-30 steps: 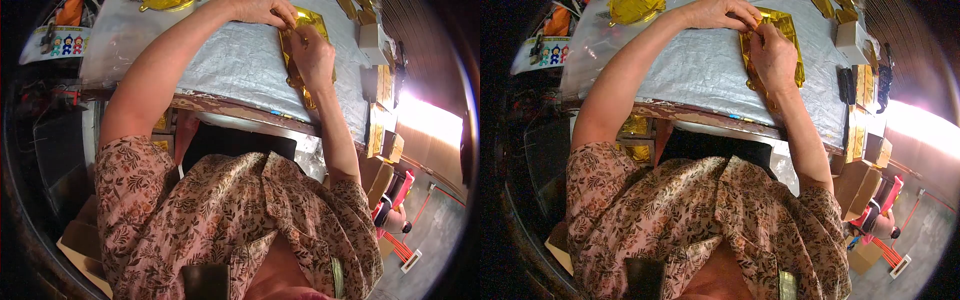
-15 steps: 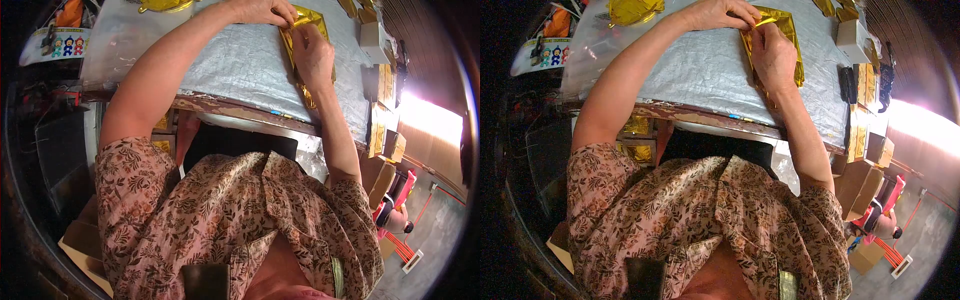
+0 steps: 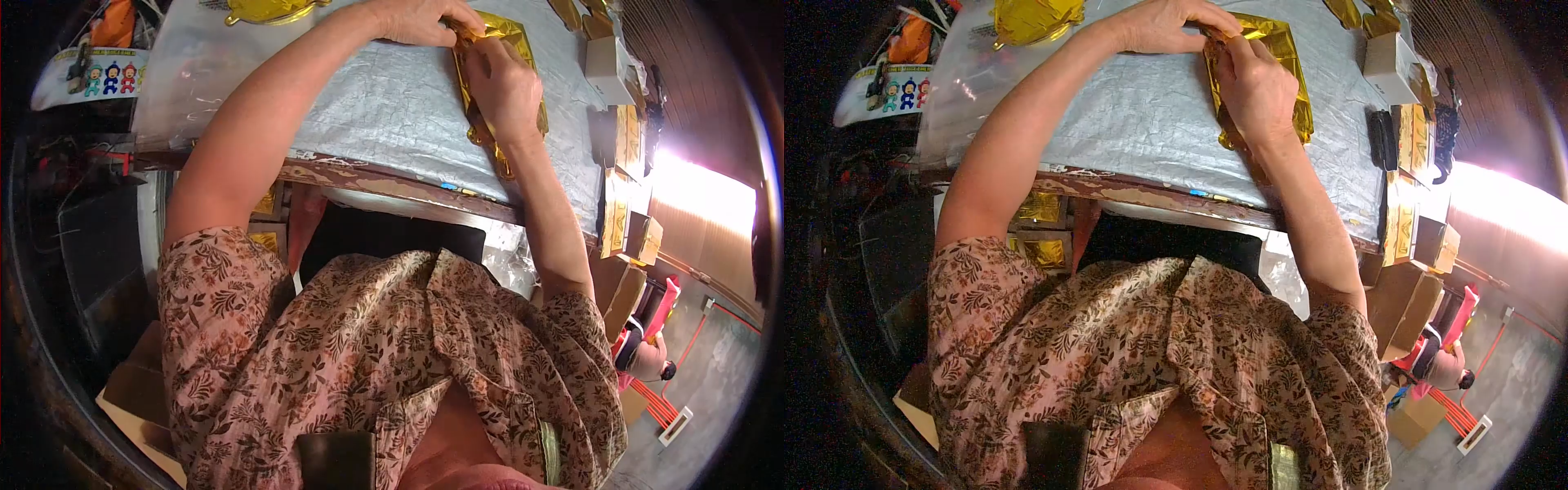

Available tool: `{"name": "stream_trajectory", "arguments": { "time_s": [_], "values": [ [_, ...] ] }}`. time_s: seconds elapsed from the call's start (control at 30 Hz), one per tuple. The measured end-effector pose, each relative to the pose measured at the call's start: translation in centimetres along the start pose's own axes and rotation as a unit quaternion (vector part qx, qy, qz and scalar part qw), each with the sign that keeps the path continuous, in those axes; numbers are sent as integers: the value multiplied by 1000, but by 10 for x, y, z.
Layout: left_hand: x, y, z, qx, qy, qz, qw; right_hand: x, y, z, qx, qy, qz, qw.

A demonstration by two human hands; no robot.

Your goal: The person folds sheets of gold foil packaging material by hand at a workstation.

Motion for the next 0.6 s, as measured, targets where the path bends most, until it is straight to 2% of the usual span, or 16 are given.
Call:
{"name": "stream_trajectory", "arguments": {
  "time_s": [0.03, 0.1, 0.27, 0.6],
  "values": [
    [1, -1, 5, 0, 0, 0, 1000, -1, 1, 1, -25, 19, 0, 999],
    [2, -2, 9, 104, -31, -31, 994, -1, 3, 2, -50, 38, 1, 998],
    [2, -2, 5, 69, -40, -29, 996, -1, 6, 3, -130, 69, 5, 989],
    [4, -1, 6, 63, -34, -32, 997, -6, 12, 9, -173, 85, 32, 981]
  ]
}}
Point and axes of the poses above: each hand's wrist, its own y-axis away from the middle knuckle, its own x-axis out of the palm, z = x × y, the point moved 1 cm from there along -y, towards the middle knuckle, and after that the axes turned 14 degrees about -z, right-handed, at the moved point
